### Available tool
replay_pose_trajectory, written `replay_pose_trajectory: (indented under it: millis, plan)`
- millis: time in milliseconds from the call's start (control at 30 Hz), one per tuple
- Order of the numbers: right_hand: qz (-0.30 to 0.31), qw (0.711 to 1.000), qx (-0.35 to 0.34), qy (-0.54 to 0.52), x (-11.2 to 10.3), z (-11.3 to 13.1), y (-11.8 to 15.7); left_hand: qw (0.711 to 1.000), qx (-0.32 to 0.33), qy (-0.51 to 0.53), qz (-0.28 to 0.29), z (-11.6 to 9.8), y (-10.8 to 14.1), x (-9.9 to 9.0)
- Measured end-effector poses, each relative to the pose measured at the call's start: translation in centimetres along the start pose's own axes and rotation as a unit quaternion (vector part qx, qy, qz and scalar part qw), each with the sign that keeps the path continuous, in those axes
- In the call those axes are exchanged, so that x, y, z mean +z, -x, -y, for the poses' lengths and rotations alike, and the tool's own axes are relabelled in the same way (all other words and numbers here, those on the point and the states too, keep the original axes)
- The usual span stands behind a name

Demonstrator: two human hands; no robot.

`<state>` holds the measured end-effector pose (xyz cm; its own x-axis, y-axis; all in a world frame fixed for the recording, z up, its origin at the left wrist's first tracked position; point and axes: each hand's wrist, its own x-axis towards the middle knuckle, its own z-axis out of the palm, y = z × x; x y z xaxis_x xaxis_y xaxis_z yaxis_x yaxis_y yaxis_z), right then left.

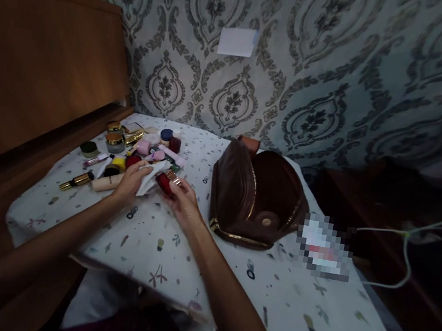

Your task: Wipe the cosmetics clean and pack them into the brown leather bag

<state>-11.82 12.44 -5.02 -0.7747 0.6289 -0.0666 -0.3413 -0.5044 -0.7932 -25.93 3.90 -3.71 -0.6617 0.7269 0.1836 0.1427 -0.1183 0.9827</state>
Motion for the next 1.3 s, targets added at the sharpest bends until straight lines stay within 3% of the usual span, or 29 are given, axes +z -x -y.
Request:
replay_pose_trajectory:
  millis: [133, 267, 467, 733, 900, 1100, 1200, 1300]
  plan:
    - [0.026, 0.994, 0.051, -0.09, 0.7, 0.2, 0.9, 0.998, 0.039, 0.043, 0.038, -0.5, -0.2, 1.7]
    - [-0.013, 0.997, 0.01, -0.077, 0.4, -0.7, 0.7, 0.993, 0.089, 0.044, 0.064, -0.3, 0.3, 2.4]
    - [-0.06, 0.996, -0.068, 0.024, -0.4, -1.9, 0.0, 0.958, 0.253, -0.085, 0.103, 0.5, 0.6, 1.8]
    - [-0.089, 0.995, -0.025, -0.031, -0.7, -0.9, -0.2, 0.914, 0.322, -0.194, 0.15, 0.6, 1.6, 1.9]
    - [-0.086, 0.996, -0.009, -0.035, -0.5, -0.7, 0.0, 0.944, 0.27, -0.131, 0.141, 0.7, 1.4, 2.1]
    - [-0.026, 0.999, 0.007, 0.021, 0.2, -0.5, 0.8, 0.972, 0.183, -0.106, 0.099, 0.7, 0.8, 1.8]
    - [-0.027, 0.998, 0.056, 0.023, 0.1, -0.1, 1.0, 0.978, 0.141, -0.097, 0.121, 0.8, 0.3, 1.9]
    - [-0.023, 0.996, 0.091, 0.007, -0.2, 0.4, 1.1, 0.976, 0.097, -0.048, 0.19, 0.9, 0.1, 1.9]
